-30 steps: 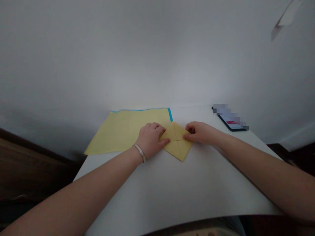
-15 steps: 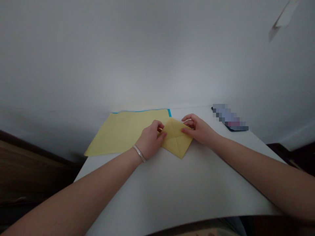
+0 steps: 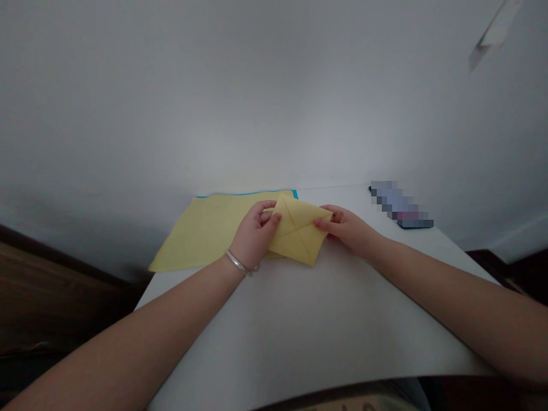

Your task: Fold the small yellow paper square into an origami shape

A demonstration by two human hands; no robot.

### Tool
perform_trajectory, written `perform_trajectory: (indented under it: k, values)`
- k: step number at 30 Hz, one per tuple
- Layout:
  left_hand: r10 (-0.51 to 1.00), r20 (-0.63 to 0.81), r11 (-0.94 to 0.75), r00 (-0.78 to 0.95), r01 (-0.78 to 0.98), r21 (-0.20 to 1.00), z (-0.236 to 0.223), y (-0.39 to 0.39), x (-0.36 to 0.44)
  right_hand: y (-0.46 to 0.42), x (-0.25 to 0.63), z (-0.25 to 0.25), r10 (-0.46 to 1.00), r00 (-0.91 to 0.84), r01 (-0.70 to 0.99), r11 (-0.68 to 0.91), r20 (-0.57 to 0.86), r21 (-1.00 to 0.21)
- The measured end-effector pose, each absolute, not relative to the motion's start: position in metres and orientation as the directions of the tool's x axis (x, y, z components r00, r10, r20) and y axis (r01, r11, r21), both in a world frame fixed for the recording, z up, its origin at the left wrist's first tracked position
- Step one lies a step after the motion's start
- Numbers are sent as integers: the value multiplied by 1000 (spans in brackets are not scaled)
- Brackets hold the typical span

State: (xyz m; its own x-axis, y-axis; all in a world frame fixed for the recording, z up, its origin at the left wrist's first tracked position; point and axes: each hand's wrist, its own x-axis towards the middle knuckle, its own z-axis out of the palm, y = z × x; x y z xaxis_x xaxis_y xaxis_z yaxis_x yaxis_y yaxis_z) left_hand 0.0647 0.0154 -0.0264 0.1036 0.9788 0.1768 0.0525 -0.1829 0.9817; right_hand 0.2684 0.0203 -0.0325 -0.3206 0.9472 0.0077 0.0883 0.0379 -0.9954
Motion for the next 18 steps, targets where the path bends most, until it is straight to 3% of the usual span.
perform_trajectory:
  k: [3, 5, 8, 10, 14, 18]
  values:
    - [977, 179, -176, 119, -36, 984, -27, 18, 64, 22, 268, -35, 920, -378, 46, 127, 101, -991]
    - [957, 264, -263, 117, -27, 965, -26, 19, 63, 21, 268, -33, 926, -305, 103, 262, 220, -959]
    - [895, 441, -446, 69, 122, 887, -25, 19, 62, 18, 271, -29, 876, -201, 325, 482, 438, -814]
    - [878, 477, -474, 48, 227, 851, -24, 19, 61, 16, 273, -27, 788, -226, 422, 609, 572, -672]
    - [949, 283, -302, 137, 146, 942, -22, 15, 62, 17, 276, -28, 637, -346, 504, 746, 689, -436]
    - [960, 133, -125, 245, -48, 991, -21, 10, 63, 17, 277, -28, 622, -421, 554, 753, 661, -356]
